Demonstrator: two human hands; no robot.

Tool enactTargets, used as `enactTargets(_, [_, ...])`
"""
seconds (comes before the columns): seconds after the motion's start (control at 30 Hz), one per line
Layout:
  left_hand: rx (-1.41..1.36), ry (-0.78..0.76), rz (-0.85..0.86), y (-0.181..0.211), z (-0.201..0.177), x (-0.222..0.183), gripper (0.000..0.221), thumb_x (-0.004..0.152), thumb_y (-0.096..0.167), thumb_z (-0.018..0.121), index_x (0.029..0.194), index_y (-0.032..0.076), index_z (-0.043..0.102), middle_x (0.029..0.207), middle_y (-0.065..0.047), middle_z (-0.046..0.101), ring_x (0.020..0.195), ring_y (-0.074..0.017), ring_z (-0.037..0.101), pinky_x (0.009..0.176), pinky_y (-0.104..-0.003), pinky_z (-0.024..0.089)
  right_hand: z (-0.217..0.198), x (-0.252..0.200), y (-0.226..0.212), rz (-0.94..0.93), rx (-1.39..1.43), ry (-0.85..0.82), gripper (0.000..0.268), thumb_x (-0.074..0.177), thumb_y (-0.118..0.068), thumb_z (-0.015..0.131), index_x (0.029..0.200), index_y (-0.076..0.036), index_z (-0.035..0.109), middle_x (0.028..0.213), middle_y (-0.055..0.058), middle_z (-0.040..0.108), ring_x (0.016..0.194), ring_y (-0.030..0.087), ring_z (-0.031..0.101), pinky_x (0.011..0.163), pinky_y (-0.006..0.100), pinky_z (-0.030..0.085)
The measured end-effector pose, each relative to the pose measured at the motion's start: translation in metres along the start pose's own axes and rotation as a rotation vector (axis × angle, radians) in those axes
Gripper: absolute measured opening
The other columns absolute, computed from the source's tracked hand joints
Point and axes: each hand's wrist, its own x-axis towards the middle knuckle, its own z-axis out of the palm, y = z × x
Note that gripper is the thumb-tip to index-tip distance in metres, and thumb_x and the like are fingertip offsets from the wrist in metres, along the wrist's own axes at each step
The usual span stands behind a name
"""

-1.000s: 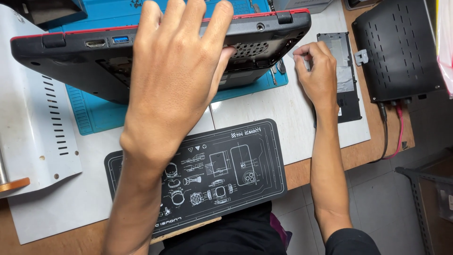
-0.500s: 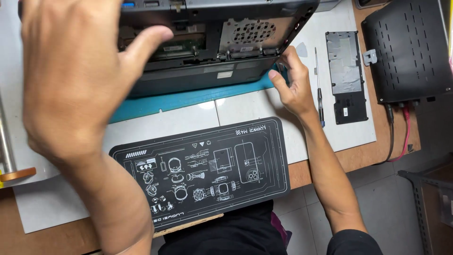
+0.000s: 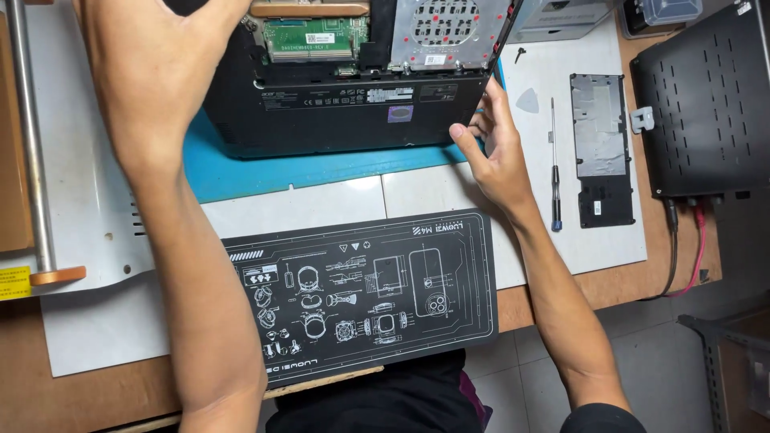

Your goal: Disassembling a laptop by removing screws and prying open the back casing to access internal components.

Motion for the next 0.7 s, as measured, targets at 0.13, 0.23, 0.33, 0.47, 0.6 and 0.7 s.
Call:
enactTargets(0.13, [-0.051, 0.002, -0.075, 0.017, 0.008, 0.005, 0.048, 0.107, 0.034, 0.104, 0.118, 0.002, 0.070, 0.117, -0.015, 0.073, 0.105, -0.0363, 0.062, 0.091, -0.043, 0.045, 0.001, -0.003, 0.008, 0.019, 0.023, 0.004, 0.065, 0.108, -0.018, 0.059, 0.162, -0.007, 0.023, 0.137, 0.003, 0.047, 0.096, 0.012, 0.042, 0.093, 0.025, 0.040])
enactTargets(0.23, [-0.096, 0.008, -0.130, 0.042, 0.014, 0.014, 0.046, 0.103, 0.033, 0.101, 0.116, 0.002, 0.069, 0.116, -0.015, 0.072, 0.104, -0.0358, 0.061, 0.090, -0.043, 0.045, -0.002, -0.002, 0.019, 0.001, 0.044, 0.009, 0.066, 0.109, -0.014, 0.061, 0.164, -0.009, 0.026, 0.131, 0.006, 0.053, 0.100, 0.014, 0.051, 0.095, 0.031, 0.045])
enactTargets(0.33, [-0.145, 0.009, -0.183, 0.069, 0.020, 0.022, 0.045, 0.099, 0.033, 0.099, 0.114, 0.003, 0.068, 0.114, -0.014, 0.071, 0.104, -0.0353, 0.060, 0.090, -0.043, 0.045, -0.001, -0.001, 0.017, -0.008, 0.092, 0.015, 0.059, 0.110, -0.011, 0.060, 0.162, -0.009, 0.033, 0.121, 0.010, 0.060, 0.102, 0.016, 0.061, 0.093, 0.037, 0.052])
enactTargets(0.47, [-0.205, 0.011, -0.254, 0.094, 0.027, 0.029, 0.044, 0.093, 0.032, 0.095, 0.111, 0.005, 0.067, 0.112, -0.013, 0.069, 0.103, -0.0348, 0.058, 0.089, -0.042, 0.045, -0.007, -0.002, 0.038, 0.058, 0.145, 0.047, 0.040, 0.111, -0.012, 0.055, 0.151, -0.005, 0.050, 0.110, 0.011, 0.065, 0.092, 0.015, 0.066, 0.085, 0.036, 0.058])
enactTargets(0.6, [-0.247, 0.027, -0.308, 0.086, 0.034, 0.034, 0.043, 0.089, 0.031, 0.093, 0.109, 0.005, 0.065, 0.111, -0.013, 0.068, 0.103, -0.0345, 0.057, 0.089, -0.042, 0.044, -0.008, -0.007, 0.005, 0.144, 0.021, 0.069, 0.026, 0.109, -0.023, 0.055, 0.127, -0.006, 0.060, 0.103, -0.001, 0.046, 0.095, 0.006, 0.046, 0.081, 0.018, 0.043])
enactTargets(0.7, [-0.294, -0.110, -0.312, 0.073, 0.042, 0.025, 0.047, 0.091, 0.032, 0.088, 0.119, 0.005, 0.062, 0.119, -0.014, 0.066, 0.114, -0.0367, 0.054, 0.093, -0.045, 0.045, -0.010, -0.010, -0.001, 0.183, -0.106, 0.092, 0.028, 0.109, -0.028, 0.057, 0.122, -0.004, 0.064, 0.104, 0.001, 0.059, 0.094, 0.005, 0.049, 0.074, 0.020, 0.044])
